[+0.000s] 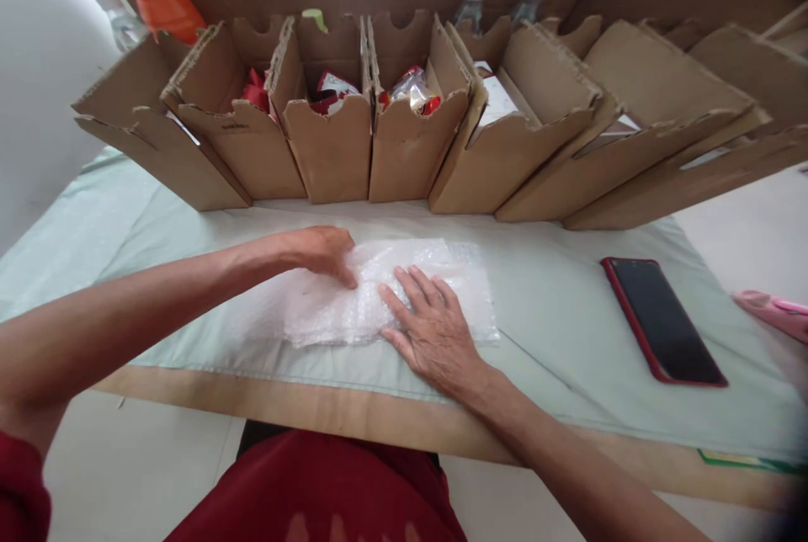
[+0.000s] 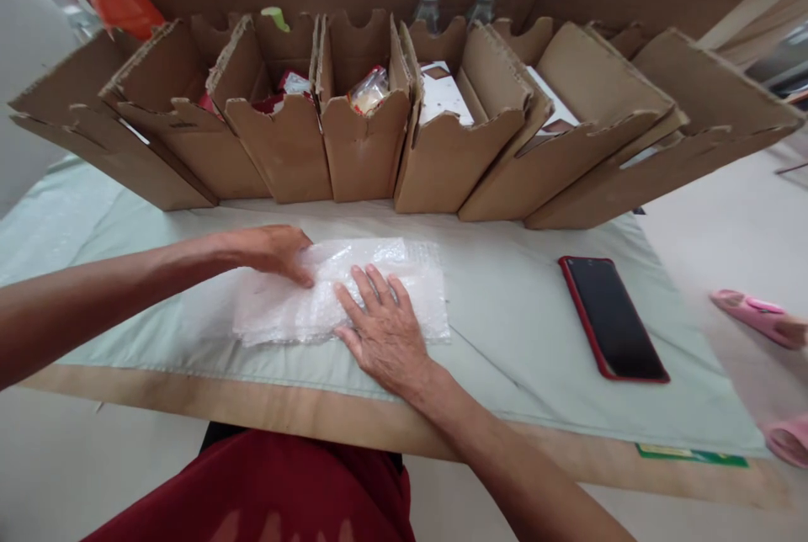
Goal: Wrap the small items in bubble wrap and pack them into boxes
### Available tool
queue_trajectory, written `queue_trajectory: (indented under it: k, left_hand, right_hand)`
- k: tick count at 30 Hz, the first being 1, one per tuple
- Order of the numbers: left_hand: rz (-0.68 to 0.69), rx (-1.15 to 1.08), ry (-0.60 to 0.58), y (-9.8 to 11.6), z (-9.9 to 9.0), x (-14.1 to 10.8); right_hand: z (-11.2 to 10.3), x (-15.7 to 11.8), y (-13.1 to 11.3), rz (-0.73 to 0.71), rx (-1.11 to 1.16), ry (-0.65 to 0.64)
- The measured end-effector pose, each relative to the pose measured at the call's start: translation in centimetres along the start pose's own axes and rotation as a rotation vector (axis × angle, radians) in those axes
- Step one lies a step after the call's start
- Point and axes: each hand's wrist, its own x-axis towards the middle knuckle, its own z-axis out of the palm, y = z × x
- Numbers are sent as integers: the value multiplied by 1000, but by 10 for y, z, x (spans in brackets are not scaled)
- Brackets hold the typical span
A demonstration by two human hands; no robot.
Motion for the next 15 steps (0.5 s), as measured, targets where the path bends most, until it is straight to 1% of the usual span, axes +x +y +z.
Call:
queue_trajectory:
  k: [2,4,6,8,9,11,12,13,15]
  left_hand:
    - [25,10,36,11,3,-5]
    - [48,30,120,19,10,-19]
    - [63,9,208,20,18,-42]
    - [65,-89,281,9,26,-74]
    - [61,-172,322,-2,29,-93]
    - [7,-400,453,-34,34,-135]
    - [-53,-530,547,-54,37,-158]
    - [-142,-654,664,-76,40,-180]
    - [-347,-818,910,-125,45,-219]
  right_hand:
    - [-5,-2,2,-27,49,59]
    - [-15,-6,5,-48,112,198]
    - [-31,-11,8,-34,150,379]
    - [-48,-15,9,8,145,510]
    - [-55,-16,10,28,133,549]
    - [-63,-15,11,58,101,577]
    - [-62,-13,12,71,91,572]
    - [-60,-9,12,87,86,552]
    - [-48,3,11,105,83,502]
